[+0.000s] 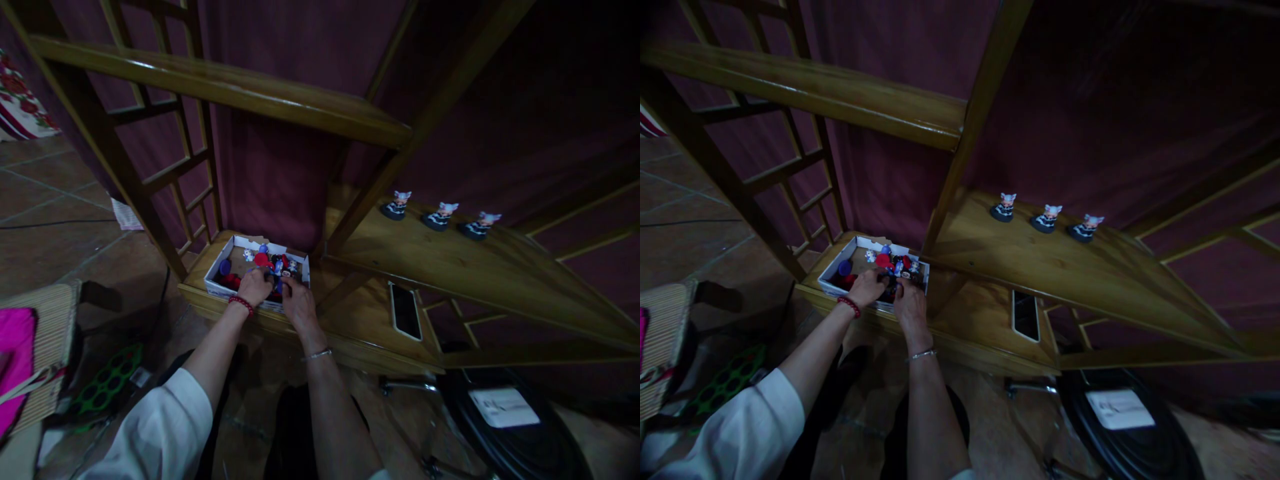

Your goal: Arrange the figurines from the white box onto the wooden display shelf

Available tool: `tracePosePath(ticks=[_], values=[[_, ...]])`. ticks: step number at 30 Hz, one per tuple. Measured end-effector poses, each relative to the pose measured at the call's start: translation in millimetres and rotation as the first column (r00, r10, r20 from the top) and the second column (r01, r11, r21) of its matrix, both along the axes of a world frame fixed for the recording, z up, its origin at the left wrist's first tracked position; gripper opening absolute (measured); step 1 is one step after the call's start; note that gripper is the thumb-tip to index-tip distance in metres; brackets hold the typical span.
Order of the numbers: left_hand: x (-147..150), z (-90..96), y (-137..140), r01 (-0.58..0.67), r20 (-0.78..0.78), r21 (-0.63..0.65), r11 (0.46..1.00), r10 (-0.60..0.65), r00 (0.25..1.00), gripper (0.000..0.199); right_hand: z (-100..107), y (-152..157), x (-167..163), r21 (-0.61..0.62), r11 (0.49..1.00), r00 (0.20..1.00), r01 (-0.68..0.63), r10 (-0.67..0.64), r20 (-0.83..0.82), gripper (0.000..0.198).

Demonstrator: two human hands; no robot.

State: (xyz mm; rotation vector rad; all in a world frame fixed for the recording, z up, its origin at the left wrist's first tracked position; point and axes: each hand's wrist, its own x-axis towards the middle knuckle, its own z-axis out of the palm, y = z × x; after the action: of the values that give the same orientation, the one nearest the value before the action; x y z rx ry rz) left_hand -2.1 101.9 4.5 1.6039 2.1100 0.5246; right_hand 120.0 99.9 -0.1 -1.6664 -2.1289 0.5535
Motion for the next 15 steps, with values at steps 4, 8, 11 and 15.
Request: tracePosePath(ticks=[4,8,11,15], values=[[-2.0,2.4,1.4,-0.017,0.062,-0.026,1.0,0.018,0.998,0.033,-1.8,-0.4,-0.1,0.02,1.0,1.0,-0.001,0.001,-0.005,0.029],[-4.5,-1.2,5.0,-0.067,0.218,-0.01,0.998,0.068,0.974,0.028,-2.0,-0.8,-1.2,0.01,1.0,1.0,-0.023,0.023,-0.002,0.03],[-6.5,-8.6,8.9,-0.118,0.362,0.034,0.992,0.098,0.927,0.025,-1.1,-0.7,-1.7,-0.015,1.0,1.0,-0.027,0.027,0.01,0.032],[-7.8,-16.4,13.3,-0.165,0.435,0.032,0.986,0.135,0.89,0.024,0.1,-1.1,-0.8,-0.043,0.999,0.999,-0.006,0.008,0.052,0.031]])
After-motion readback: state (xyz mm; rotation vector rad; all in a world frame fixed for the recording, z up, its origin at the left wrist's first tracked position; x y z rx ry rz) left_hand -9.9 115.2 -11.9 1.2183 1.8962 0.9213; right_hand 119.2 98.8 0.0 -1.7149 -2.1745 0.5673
